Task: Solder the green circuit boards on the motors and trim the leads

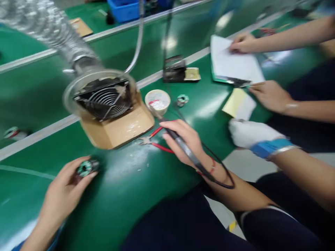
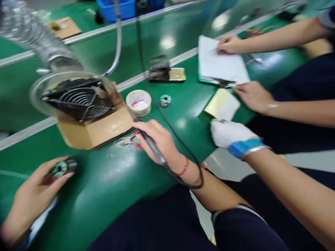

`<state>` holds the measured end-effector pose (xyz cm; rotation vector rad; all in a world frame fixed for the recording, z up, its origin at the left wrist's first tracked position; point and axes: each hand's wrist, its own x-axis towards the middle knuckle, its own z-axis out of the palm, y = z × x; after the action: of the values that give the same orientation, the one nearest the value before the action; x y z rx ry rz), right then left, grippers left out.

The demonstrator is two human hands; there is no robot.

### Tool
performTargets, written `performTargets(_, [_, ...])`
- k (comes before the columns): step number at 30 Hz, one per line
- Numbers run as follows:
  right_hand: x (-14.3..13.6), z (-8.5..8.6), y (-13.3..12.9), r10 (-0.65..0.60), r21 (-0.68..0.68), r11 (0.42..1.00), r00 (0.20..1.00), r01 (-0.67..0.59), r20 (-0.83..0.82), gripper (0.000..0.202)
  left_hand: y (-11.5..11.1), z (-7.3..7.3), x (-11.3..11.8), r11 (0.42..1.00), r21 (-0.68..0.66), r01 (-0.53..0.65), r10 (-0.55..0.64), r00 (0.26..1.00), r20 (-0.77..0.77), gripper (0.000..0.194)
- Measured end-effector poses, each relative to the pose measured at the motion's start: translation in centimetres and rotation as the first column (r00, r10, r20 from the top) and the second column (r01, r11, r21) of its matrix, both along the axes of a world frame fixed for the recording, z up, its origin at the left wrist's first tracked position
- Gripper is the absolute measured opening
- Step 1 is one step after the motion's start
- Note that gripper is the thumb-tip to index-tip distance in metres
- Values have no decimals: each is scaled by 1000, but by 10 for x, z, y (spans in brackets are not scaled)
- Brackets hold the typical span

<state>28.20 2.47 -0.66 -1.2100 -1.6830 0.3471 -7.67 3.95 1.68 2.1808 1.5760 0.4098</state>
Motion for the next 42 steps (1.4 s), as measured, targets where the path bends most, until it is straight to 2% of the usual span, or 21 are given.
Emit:
performTargets(2, [-5, 5, -12, 66, -40, 997, 991, -71, -116, 36, -20, -1, 9, 992, -108, -71, 86, 987, 139, 37])
performTargets(3, [-8, 8, -18, 122, -67, 988, 974, -137, -192, 42, -26, 0, 18, 981, -188, -49, 86, 976, 199, 38])
performTargets(5, [-15, 15, -26, 203, -130, 960, 936, -248, -287, 45, -32, 5, 40, 967, -253, -12, 89, 952, 293, 39])
performTargets(8, [-27, 29, -31, 272, -218, 916, 921, -337, -281, 39, -33, 13, 68, 953, -297, 56, 67, 919, 390, 38])
performTargets(12, [-37, 39, -23, 320, -285, 868, 896, -408, -308, 46, -32, 16, 86, 963, -224, 150, -37, 897, 441, 35])
performTargets(17, [-41, 37, -17, 368, -361, 748, 800, -557, -474, 50, -35, 12, 90, 966, -79, 247, -196, 894, 404, 39])
performTargets(22, [-43, 38, -12, 424, -427, 687, 801, -588, -422, 52, -39, 9, 89, 960, -22, 279, -251, 892, 376, 41])
performTargets(32, [-50, 42, -4, 437, -452, 691, 824, -564, -361, 47, -39, 7, 88, 953, 3, 303, -282, 883, 376, 43])
performTargets(42, [-52, 39, 1, 494, -399, 699, 805, -593, -328, 43, -38, 7, 90, 950, 14, 313, -294, 875, 385, 41])
